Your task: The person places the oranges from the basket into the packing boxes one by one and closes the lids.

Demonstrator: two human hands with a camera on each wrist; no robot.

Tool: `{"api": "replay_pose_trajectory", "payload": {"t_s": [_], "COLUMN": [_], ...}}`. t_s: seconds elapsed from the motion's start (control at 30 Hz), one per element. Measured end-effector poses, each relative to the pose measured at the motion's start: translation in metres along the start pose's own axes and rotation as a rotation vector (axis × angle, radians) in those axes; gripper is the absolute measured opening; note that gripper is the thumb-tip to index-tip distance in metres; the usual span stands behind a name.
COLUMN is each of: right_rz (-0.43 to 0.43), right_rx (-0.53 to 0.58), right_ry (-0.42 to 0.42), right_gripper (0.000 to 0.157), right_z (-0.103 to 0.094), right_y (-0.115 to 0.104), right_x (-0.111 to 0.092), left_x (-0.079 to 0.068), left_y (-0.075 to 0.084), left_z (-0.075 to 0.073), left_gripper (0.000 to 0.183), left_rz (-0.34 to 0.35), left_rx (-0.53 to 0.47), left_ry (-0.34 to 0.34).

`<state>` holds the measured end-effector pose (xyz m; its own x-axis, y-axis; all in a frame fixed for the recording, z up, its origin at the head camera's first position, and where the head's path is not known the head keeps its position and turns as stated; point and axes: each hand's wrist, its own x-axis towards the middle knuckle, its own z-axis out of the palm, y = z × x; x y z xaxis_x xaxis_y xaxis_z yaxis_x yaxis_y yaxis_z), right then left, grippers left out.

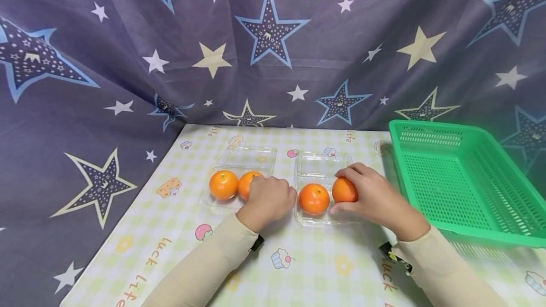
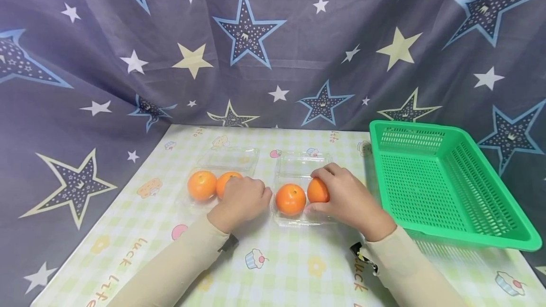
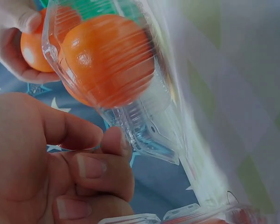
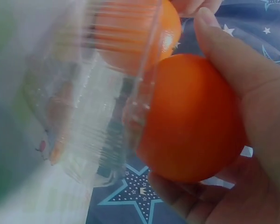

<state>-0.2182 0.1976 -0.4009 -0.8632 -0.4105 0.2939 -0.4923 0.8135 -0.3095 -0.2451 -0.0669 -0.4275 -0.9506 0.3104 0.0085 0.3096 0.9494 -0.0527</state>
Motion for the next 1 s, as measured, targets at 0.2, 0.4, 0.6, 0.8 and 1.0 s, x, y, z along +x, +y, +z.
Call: {"api": "replay_pose_trajectory", "payload": {"t_s": [0.2,0.4,0.6,0.8,1.0], "right_rz": [-0.013,-0.012,-0.034,-0.047,-0.063], "right_rx": [-0.008,-0.029,-0.030,-0.030,-0.040], "right_ry": [0.008,0.007,0.006,0.003,0.013], "right_gripper": [0.079,0.077,0.078,0.078,0.077], "right_z": [0.007,0.012,0.018,0.023,0.026], "right_y": [0.002,0.005,0.007,0.008,0.008], "right_x": [0.000,-0.001,0.000,0.000,0.001], "left_x": [-0.001,-0.001,0.000,-0.001,-0.001], "left_y": [-0.001,0.000,0.000,0.001,0.002], "left_z": [-0.001,-0.002,-0.002,-0.002,-0.001], "left_gripper": [0.045,0.046,0.047,0.045,0.041], "left_rz": [0.001,-0.001,-0.004,-0.006,-0.009], "left_rx": [-0.013,-0.024,-0.028,-0.021,-0.063], "left_ry": [0.014,0.018,0.014,0.005,0.044]}}
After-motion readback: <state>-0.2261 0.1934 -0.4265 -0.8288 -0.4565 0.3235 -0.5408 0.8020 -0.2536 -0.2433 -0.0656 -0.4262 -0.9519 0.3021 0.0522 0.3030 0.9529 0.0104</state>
